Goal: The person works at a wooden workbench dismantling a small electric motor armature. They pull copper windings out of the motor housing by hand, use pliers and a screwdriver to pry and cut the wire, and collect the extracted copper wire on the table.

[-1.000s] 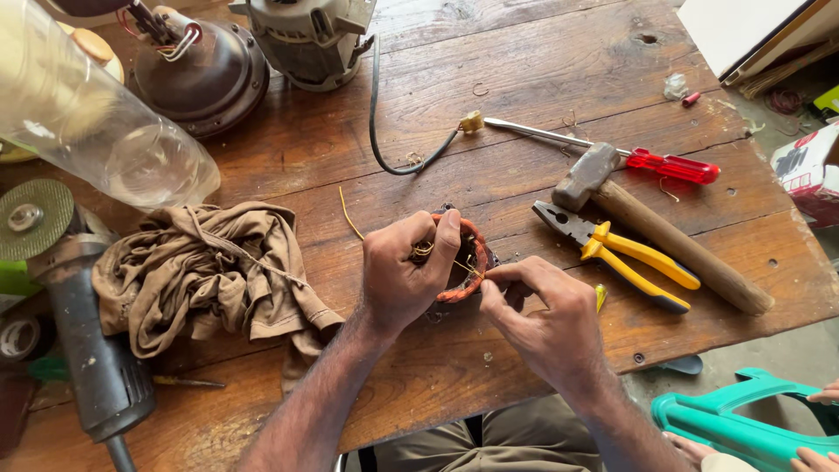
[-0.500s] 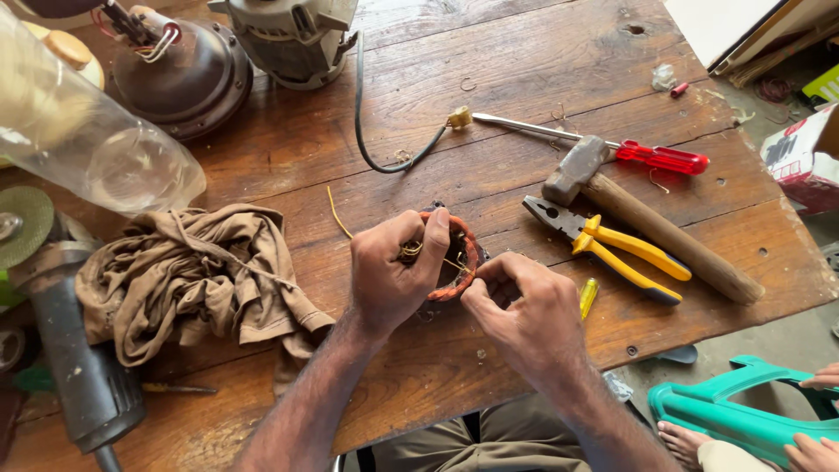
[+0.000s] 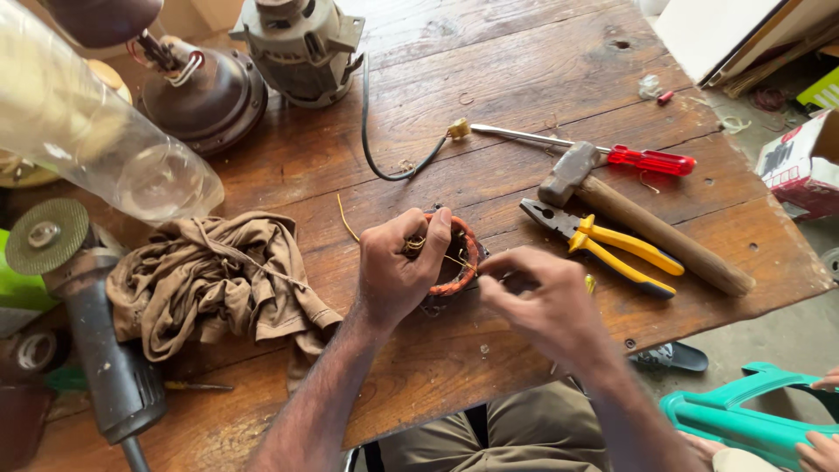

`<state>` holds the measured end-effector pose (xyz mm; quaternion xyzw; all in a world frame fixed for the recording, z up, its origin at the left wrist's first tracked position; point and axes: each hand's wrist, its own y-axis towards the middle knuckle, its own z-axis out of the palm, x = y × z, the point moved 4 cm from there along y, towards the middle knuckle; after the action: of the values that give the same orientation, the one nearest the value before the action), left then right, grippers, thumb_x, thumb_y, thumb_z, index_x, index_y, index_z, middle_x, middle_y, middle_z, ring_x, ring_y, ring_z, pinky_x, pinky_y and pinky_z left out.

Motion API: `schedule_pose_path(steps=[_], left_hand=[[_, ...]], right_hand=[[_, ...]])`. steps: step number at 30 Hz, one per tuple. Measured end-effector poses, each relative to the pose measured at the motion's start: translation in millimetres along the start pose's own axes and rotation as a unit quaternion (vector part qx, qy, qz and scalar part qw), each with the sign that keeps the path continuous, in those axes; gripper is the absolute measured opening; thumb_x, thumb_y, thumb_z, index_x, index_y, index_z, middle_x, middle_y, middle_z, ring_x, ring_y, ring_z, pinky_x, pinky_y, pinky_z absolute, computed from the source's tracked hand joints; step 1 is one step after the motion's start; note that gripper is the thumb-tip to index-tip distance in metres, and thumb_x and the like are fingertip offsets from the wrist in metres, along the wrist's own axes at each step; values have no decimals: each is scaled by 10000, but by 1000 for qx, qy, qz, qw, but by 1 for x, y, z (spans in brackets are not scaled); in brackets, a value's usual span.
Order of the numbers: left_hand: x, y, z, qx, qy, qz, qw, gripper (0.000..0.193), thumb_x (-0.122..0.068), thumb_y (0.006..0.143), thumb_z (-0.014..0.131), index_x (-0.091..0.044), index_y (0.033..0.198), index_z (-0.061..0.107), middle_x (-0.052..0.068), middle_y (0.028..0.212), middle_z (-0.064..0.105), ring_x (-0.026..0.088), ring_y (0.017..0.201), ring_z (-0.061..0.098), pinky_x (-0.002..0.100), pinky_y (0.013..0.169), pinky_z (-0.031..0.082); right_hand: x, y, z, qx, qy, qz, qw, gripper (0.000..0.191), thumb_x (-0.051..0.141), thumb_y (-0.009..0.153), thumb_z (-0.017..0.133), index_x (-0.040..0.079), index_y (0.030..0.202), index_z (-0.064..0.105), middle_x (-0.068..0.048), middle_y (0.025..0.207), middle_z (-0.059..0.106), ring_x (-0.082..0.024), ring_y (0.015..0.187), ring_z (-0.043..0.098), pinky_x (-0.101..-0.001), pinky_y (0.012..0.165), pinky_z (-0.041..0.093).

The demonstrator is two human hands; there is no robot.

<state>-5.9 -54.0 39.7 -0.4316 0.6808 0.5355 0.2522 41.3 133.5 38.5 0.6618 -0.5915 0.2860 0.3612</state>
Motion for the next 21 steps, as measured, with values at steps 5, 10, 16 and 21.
schedule_pose_path(steps=[5, 10, 16, 21], left_hand=[[-2, -2, 1, -3, 5, 11, 1000, 397, -174, 1011, 701, -4, 684, 554, 81, 567, 527, 109, 496, 517, 333, 494, 416], [0, -4, 3, -4, -2, 21, 1000, 353, -165, 1005, 695, -11, 701, 600, 63, 567, 565, 90, 509, 542, 319, 487, 423], [-4, -3, -1, -17, -28, 22, 999, 306, -129, 1010, 691, 24, 750, 633, 82, 599, 581, 93, 553, 530, 313, 499, 436], [-4, 1, -2, -8, -15, 43, 999, 326, -133, 994, 686, -2, 699, 635, 62, 608, 648, 92, 519, 584, 301, 462, 449]], right_hand=[[-25, -14, -59, -199, -146, -42, 968, 318, 241, 958, 705, 54, 1212, 667, -124, 1175, 678, -232, 1057, 705, -376, 910, 571], [-67, -15, -82, -83, -341, -17, 936, 393, 401, 878, 774, 50, 1049, 729, -150, 1221, 704, -321, 1156, 637, -474, 1018, 492], [-78, -4, -88, -11, -368, -75, 927, 387, 418, 844, 719, 86, 1038, 755, -124, 1237, 705, -334, 1143, 624, -447, 1001, 509], [-64, 6, -84, 16, -444, -116, 889, 404, 436, 837, 663, 107, 1057, 743, -101, 1155, 702, -312, 1091, 628, -446, 936, 515]])
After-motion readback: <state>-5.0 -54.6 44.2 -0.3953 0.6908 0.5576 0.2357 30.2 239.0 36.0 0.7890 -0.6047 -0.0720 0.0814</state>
